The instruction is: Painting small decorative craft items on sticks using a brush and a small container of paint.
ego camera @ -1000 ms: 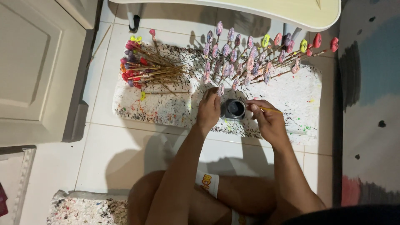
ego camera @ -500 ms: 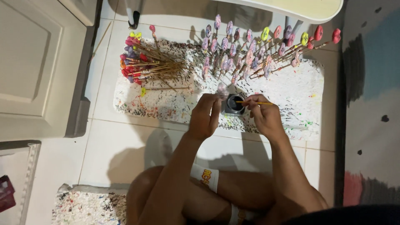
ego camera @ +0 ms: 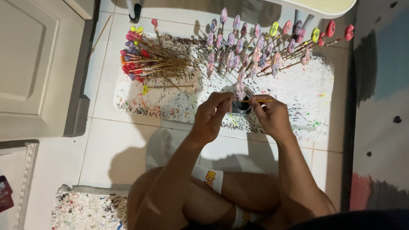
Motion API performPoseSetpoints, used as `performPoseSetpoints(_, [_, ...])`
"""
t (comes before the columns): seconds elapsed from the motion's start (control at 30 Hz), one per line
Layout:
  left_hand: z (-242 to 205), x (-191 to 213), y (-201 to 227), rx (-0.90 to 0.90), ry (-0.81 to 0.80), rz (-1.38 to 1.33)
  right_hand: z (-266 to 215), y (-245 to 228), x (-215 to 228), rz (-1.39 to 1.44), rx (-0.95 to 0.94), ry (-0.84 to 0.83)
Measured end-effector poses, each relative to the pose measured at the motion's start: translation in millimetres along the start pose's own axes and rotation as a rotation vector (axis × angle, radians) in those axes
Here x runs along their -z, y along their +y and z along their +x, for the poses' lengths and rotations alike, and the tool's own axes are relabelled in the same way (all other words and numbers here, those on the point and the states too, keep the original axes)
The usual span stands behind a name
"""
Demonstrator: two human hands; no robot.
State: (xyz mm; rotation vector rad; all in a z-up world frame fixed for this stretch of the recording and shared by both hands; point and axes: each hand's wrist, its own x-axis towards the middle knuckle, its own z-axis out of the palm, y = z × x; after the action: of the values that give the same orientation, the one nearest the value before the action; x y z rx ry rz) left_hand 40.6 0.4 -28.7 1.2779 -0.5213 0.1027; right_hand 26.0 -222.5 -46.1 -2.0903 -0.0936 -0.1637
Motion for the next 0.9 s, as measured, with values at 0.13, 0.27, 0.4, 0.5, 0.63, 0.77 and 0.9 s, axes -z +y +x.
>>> performPoseSetpoints(0.13, [0.7,-1.9,3.3,0.01,-0.056,0.039,-0.2,2.7,1.0,-0.02,0.032,0.003])
performPoseSetpoints(0.27, [-0.7,-3.1,5.9,0.051,-0.123,-0.072,-2.4,2.2,3.7,0.274,-0.026,0.107])
performPoseSetpoints(0.4, [-6.4,-6.0,1.2,0.099,-0.189,-0.16,-14.3,-45.6,29.1,0.827,-0.248,0.416])
performPoseSetpoints(0.5, [-17.3,-8.1,-18.6,0.127,-0.2,-0.209,-35.0,-89.3,31.3,0.749,0.25,0.333])
performPoseSetpoints(0.63, [-12.4,-12.8,0.4,0.119,-0.25,-0.195,-50.2,-84.4,39.0,0.577,0.396,0.245])
performPoseSetpoints(0.77, [-10.4,-12.7,9.9,0.06,-0.319,-0.141,-52.3,-98.6,34.2,0.582,0.458,0.165])
performPoseSetpoints(0.9, [-10.9,-12.6,11.6,0.031,-0.343,-0.078,-54.0,-87.5,40.3,0.485,0.524,0.116])
